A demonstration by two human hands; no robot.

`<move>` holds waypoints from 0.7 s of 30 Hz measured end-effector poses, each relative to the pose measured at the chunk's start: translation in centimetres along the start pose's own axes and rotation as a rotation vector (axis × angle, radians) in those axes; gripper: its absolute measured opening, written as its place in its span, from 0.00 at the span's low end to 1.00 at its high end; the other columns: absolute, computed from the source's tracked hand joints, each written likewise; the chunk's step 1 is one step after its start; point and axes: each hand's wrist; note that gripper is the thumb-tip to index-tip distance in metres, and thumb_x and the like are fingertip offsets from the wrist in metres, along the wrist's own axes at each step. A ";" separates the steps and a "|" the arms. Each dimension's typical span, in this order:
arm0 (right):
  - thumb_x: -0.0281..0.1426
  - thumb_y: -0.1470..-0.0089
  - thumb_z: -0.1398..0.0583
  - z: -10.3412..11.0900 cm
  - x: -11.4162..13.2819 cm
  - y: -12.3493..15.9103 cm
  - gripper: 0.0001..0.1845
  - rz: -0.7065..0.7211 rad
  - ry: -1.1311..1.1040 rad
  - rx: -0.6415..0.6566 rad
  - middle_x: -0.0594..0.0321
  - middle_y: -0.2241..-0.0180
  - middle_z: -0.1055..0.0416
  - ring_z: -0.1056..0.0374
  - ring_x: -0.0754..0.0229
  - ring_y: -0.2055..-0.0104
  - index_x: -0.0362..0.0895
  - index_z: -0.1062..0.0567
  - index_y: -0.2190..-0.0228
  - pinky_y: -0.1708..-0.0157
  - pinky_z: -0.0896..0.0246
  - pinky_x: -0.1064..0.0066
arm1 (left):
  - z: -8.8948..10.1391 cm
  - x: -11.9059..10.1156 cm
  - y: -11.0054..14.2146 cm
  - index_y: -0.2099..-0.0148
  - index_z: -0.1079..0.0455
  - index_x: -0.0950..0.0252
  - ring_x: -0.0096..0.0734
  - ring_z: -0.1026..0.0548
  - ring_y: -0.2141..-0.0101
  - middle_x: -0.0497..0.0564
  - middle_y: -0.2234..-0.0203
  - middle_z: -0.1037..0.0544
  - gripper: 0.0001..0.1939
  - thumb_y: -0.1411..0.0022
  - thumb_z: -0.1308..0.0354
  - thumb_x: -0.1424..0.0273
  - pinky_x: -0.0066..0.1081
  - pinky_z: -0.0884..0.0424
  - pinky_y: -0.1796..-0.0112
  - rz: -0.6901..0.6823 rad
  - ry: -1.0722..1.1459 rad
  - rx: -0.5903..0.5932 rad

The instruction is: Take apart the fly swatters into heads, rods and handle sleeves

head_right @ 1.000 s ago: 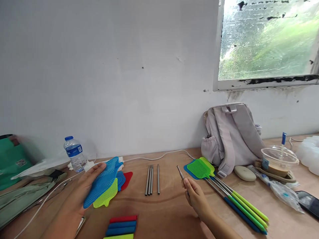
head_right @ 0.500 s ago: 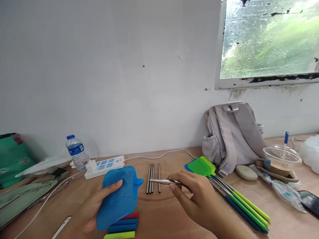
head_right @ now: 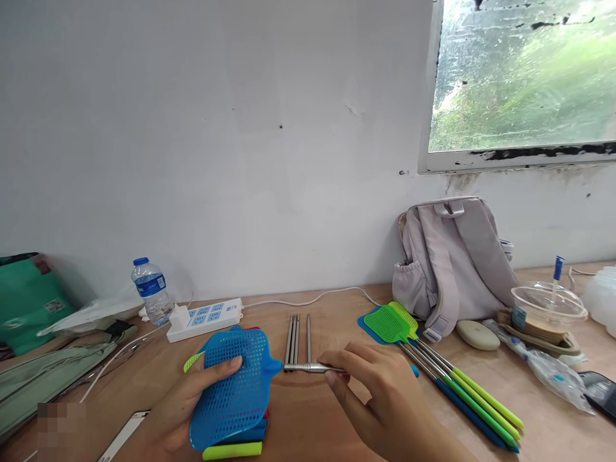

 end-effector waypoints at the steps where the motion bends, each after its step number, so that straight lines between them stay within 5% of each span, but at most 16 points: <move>1: 0.33 0.44 0.48 -0.1 0.0 0.0 0.14 0.002 0.002 0.004 0.61 0.75 0.30 0.35 0.63 0.75 0.48 0.29 0.58 0.77 0.46 0.74 | 0.0 0.0 0.0 0.59 0.31 0.65 0.52 0.24 0.64 0.55 0.68 0.21 0.27 0.66 0.32 0.67 0.43 0.27 0.68 0.000 0.005 -0.005; 7: 0.33 0.44 0.48 -0.5 -0.2 0.2 0.13 -0.023 0.001 0.005 0.62 0.75 0.29 0.35 0.64 0.75 0.48 0.28 0.59 0.77 0.46 0.74 | -0.1 0.0 -0.2 0.54 0.33 0.63 0.50 0.23 0.70 0.52 0.72 0.21 0.33 0.67 0.31 0.68 0.43 0.27 0.71 -0.010 0.018 0.019; 13: 0.32 0.44 0.48 -0.5 -0.6 0.2 0.13 -0.005 0.028 0.022 0.63 0.74 0.29 0.35 0.64 0.75 0.49 0.28 0.58 0.76 0.47 0.74 | -0.1 0.2 -0.4 0.64 0.33 0.63 0.52 0.23 0.67 0.52 0.73 0.21 0.23 0.66 0.32 0.67 0.45 0.27 0.70 0.007 -0.034 -0.021; 21: 0.32 0.45 0.47 -1.0 -1.3 0.2 0.12 0.105 0.144 0.050 0.61 0.76 0.29 0.34 0.62 0.74 0.48 0.26 0.61 0.74 0.48 0.72 | -0.2 0.9 -0.8 0.64 0.36 0.61 0.51 0.24 0.64 0.51 0.72 0.21 0.24 0.65 0.31 0.68 0.46 0.27 0.68 0.014 -0.071 -0.073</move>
Point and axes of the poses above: each hand's wrist, its own y-axis away from the middle knuckle, its own z-axis out of the back of the hand, x = y × z
